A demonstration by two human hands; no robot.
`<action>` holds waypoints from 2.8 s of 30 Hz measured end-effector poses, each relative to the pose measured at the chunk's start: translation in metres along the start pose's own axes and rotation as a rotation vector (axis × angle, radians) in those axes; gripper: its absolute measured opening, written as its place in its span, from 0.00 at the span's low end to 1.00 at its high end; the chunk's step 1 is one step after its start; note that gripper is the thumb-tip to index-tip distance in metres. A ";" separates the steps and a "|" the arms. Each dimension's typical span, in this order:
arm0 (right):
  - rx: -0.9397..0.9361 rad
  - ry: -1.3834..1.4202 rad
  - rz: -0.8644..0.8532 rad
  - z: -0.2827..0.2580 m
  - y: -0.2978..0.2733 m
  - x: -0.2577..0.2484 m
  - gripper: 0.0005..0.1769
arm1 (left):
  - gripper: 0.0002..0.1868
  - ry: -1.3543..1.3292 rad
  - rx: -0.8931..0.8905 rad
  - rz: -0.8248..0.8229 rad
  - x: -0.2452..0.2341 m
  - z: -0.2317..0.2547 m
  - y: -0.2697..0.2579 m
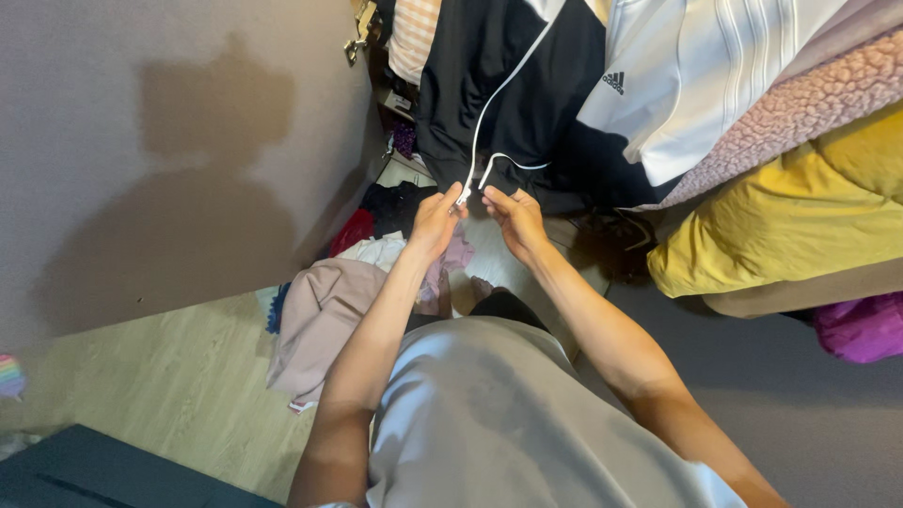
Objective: The person picks up various garments from a pile on the floor, places them on hangers, and hangs them in a closet. Items handled include a beige jacket, a white and black jacket, a pink hoodie, a white shirt, and a maroon sequined top.
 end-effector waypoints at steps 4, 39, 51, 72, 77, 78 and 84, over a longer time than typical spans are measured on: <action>-0.030 -0.024 0.028 0.002 -0.004 0.003 0.04 | 0.13 0.028 0.009 0.035 0.010 0.009 -0.008; -0.041 -0.373 -0.081 0.012 -0.005 0.008 0.11 | 0.08 0.006 0.071 0.250 -0.010 -0.025 -0.009; -0.781 -1.499 -0.101 -0.051 -0.063 0.107 0.19 | 0.12 0.109 -0.001 0.248 -0.021 -0.011 -0.016; -0.583 -1.560 -0.119 -0.022 -0.011 0.100 0.10 | 0.17 0.337 0.253 0.118 -0.053 0.002 -0.017; -0.561 -1.589 -0.170 0.009 0.003 0.090 0.10 | 0.20 0.290 0.240 0.147 -0.066 -0.003 -0.023; -0.547 -1.609 -0.192 0.014 0.006 0.087 0.10 | 0.22 0.342 0.227 0.176 -0.072 -0.004 -0.025; -0.910 -1.725 0.006 -0.080 -0.006 0.098 0.08 | 0.32 0.274 0.138 0.184 -0.131 0.007 -0.045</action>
Point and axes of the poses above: each hand's wrist, its own y-axis towards the middle knuckle, its own x-axis out of the palm, z = x × y, the point moved 10 cm from there along y, towards the middle knuckle
